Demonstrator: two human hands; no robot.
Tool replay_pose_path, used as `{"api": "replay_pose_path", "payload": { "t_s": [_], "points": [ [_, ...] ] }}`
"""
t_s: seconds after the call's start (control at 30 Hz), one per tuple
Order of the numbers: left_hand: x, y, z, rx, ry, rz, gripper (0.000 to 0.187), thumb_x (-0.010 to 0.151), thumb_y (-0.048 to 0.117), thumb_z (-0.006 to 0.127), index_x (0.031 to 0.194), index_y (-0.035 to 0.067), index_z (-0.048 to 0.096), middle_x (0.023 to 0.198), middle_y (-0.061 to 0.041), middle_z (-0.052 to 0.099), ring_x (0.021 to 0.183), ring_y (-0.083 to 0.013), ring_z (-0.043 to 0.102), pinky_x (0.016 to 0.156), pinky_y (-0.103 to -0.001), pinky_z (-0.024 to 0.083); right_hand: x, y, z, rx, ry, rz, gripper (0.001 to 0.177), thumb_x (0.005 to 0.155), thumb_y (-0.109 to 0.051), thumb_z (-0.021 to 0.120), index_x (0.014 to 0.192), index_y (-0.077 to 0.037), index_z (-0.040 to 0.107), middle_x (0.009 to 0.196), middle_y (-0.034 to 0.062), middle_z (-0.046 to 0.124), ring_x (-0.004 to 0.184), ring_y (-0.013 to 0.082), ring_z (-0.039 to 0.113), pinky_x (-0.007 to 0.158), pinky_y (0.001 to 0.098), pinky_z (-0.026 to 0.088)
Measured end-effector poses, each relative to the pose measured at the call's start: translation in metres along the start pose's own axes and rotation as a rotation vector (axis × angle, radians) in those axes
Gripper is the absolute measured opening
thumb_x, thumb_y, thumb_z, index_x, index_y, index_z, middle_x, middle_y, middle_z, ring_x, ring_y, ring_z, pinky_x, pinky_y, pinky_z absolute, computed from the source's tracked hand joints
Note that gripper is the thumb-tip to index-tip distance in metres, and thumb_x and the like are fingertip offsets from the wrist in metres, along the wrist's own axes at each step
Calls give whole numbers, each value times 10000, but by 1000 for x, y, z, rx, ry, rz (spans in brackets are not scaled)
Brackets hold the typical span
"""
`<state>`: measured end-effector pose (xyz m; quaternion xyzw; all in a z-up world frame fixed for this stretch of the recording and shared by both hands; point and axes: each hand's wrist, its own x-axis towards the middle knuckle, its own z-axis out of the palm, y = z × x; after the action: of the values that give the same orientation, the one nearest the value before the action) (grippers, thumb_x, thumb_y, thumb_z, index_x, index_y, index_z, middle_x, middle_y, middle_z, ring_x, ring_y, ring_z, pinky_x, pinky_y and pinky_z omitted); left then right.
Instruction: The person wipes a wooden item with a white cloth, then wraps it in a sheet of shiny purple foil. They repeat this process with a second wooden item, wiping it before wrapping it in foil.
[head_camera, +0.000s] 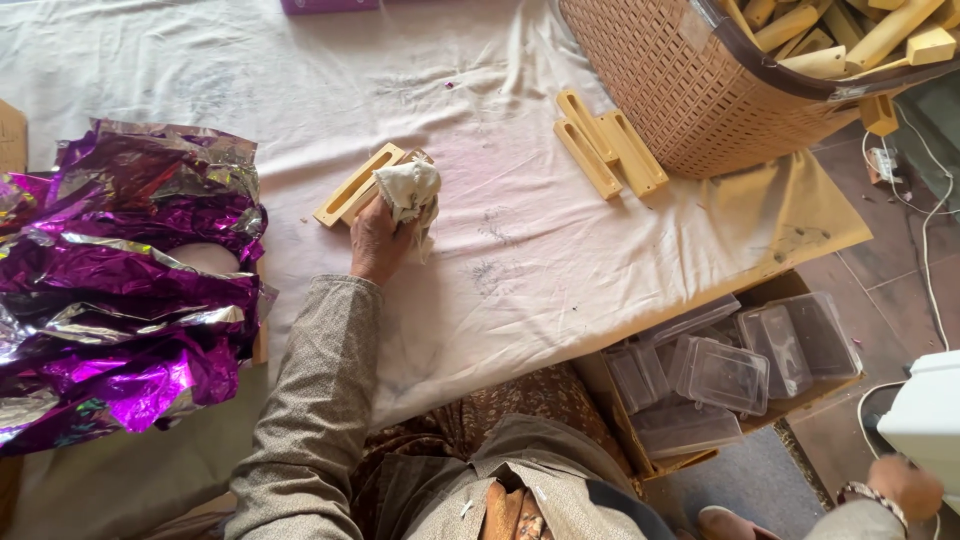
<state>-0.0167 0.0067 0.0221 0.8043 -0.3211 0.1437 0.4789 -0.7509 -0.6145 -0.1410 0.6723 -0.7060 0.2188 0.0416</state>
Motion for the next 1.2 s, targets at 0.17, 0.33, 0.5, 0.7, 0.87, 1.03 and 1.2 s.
{"api": "replay_pose_path", "payload": {
  "t_s": [0.17, 0.33, 0.5, 0.7, 0.87, 1.03, 1.2],
  "points": [
    [1, -11, 9, 17, -47, -31, 290, 957, 236, 733, 1186, 102, 615, 914, -72, 765, 782, -196, 771, 693, -364, 658, 22, -138, -6, 544, 292, -397, 155, 1052, 34, 572, 1174, 33, 668, 1187, 176, 706, 1124, 317, 693, 975, 422, 563],
    [1, -12, 10, 31, -72, -57, 314, 953, 245, 741, 1202, 107, 610, 901, -68, 767, 766, -192, 771, 692, -358, 658, -64, -388, -156, 618, 521, -847, 299, 1185, -238, 484, 1154, -20, 685, 1245, 166, 698, 1240, 344, 646, 1036, 495, 477],
    [2, -4, 4, -48, -42, -46, 411, 928, 229, 753, 1285, 100, 594, 964, -93, 776, 827, -224, 776, 752, -372, 651, -208, -575, -254, 1389, -234, -1193, 421, 1001, -297, 646, 1298, -29, 513, 1391, 162, 495, 1257, 326, 567, 918, 421, 575],
    [7, 3, 2, -501, 7, -172, 516, 953, 220, 661, 1404, 96, 445, 1162, -138, 710, 1027, -212, 721, 850, -378, 650, -344, -688, -241, 988, -225, -1930, 972, 778, -595, 834, 1541, -137, 444, 1633, 211, 275, 1507, 412, 313, 1252, 526, 309],
    [5, -73, 41, -703, -138, -274, 312, 1027, 280, 551, 1245, 56, 554, 1124, -175, 707, 944, -224, 708, 786, -379, 660, -411, -720, -226, 913, -301, -2090, 960, 649, -464, 892, 1475, -192, 485, 1566, 230, 287, 1410, 456, 383, 1115, 513, 436],
    [5, -17, 10, -375, -196, -256, 366, 1027, 345, 556, 1263, 67, 586, 1062, -130, 711, 883, -216, 713, 765, -370, 634, -394, -736, -172, 967, -364, -1929, 711, 801, -208, 880, 1420, -177, 532, 1378, 170, 525, 1197, 332, 620, 905, 383, 631],
    [4, -22, -1, 483, 137, 3, 302, 904, 270, 748, 1137, 79, 724, 1103, -102, 753, 970, -231, 681, 766, -384, 577, -359, -734, -155, 957, -212, -1539, 523, 796, -228, 877, 1235, -146, 603, 1075, 102, 659, 989, 282, 676, 831, 425, 578]
  ]
}}
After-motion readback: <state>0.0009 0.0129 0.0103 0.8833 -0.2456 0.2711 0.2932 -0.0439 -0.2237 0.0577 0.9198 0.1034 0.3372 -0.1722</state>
